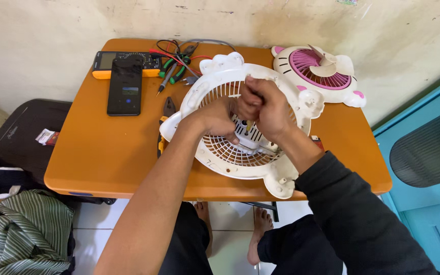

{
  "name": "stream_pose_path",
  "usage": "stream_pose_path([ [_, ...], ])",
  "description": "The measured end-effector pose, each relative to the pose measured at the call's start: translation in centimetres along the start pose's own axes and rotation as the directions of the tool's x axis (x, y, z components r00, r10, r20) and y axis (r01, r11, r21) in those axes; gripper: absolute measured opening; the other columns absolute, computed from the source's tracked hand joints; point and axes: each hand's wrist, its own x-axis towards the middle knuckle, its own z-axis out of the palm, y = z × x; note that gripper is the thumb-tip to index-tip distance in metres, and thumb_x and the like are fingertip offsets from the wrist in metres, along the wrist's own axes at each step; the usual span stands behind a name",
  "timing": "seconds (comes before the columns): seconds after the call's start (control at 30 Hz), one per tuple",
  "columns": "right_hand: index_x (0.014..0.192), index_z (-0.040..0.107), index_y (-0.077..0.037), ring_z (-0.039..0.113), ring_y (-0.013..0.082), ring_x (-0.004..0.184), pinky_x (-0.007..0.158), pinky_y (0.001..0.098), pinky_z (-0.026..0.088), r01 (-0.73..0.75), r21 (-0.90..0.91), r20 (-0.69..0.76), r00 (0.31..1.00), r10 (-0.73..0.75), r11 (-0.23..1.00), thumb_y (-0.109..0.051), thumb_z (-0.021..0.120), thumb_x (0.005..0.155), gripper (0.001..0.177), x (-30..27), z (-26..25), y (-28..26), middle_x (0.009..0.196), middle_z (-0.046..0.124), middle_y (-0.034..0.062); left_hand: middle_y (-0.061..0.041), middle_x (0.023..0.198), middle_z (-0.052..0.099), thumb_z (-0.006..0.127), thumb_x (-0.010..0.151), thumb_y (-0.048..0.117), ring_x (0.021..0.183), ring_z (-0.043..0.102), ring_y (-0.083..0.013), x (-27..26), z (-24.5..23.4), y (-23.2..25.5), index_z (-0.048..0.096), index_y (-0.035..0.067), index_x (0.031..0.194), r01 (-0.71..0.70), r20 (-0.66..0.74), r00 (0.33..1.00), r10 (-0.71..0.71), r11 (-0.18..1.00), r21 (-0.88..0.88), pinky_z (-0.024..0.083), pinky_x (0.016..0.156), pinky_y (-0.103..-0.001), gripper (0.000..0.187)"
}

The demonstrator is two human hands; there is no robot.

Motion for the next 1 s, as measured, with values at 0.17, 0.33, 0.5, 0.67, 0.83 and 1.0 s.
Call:
stream_pose_path([
  [0.17,0.1,0.052,-0.01,0.052,0.0074,0.078,0.065,0.0261,0.042,0.131,-0.521,-0.23,0.93,-0.287,0.844,-0.061,0.041,0.106,0.053,-1.2,1.4,0.9,0.086,0.054,-0.0013,-0.013,0.115,0.075,0.091,0.049,0.0,0.109,0.071,-0.0237,0.2,0.3,-0.2,0.069,0.003,0.119,-0.071,-0.018,0.997,0.071,0.997,-0.039,0.053,0.095,-0.033,0.073],
  [0.33,0.077,0.043,-0.011,0.032,0.0085,0.062,0.056,0.029,0.027,0.064,-0.339,-0.412,0.887,-0.209,0.939,-0.05,0.046,0.11,0.051,-1.9,2.1,0.9,0.068,0.036,-0.0028,-0.015,0.114,0.077,0.089,0.051,0.0,0.106,0.074,-0.0241,-0.2,0.4,0.2,0.072,0.006,0.123,0.016,0.016,1.0,-0.016,1.0,0.005,0.056,0.093,-0.034,0.075],
  [0.5,0.065,0.034,-0.014,0.025,0.0106,0.05,0.048,0.0315,0.021,-0.013,-0.14,-0.184,0.983,-0.013,0.99,-0.036,0.053,0.108,0.052,-0.6,1.4,-1.2,0.056,0.029,-0.0021,-0.019,0.108,0.078,0.09,0.053,0.003,0.103,0.075,-0.0247,-0.3,-0.1,0.6,0.073,0.001,0.119,0.017,0.011,1.0,-0.017,1.0,-0.004,0.056,0.093,-0.033,0.068],
  [0.67,0.073,0.037,-0.013,0.03,0.0091,0.057,0.057,0.0302,0.026,-0.004,0.031,-0.029,1.0,0.005,0.999,-0.04,0.05,0.112,0.049,-0.3,2.1,-1.8,0.063,0.031,-0.0039,-0.019,0.109,0.078,0.09,0.054,0.003,0.103,0.075,-0.0254,-0.3,-0.1,0.5,0.072,-0.002,0.117,-0.002,0.012,1.0,0.002,1.0,-0.008,0.056,0.092,-0.034,0.066],
  [0.83,0.08,0.048,-0.014,0.045,0.0093,0.067,0.061,0.0274,0.038,-0.031,-0.323,-0.431,0.894,-0.118,0.946,-0.05,0.039,0.106,0.045,-1.3,3.8,0.1,0.071,0.046,-0.0032,-0.015,0.113,0.076,0.091,0.051,0.001,0.105,0.073,-0.0238,-0.1,0.1,-0.1,0.072,0.005,0.124,-0.058,0.03,0.998,0.058,0.998,0.009,0.054,0.094,-0.033,0.075],
  [1.0,0.064,0.033,-0.014,0.028,0.0108,0.052,0.047,0.0301,0.023,0.004,-0.267,-0.41,0.905,-0.118,0.964,-0.05,0.045,0.106,0.056,-0.8,3.6,-0.1,0.059,0.029,-0.004,-0.013,0.114,0.077,0.09,0.051,0.001,0.106,0.073,-0.0233,0.5,0.3,-0.2,0.075,0.008,0.121,0.012,0.048,0.999,-0.014,1.0,0.027,0.054,0.095,-0.033,0.072],
])
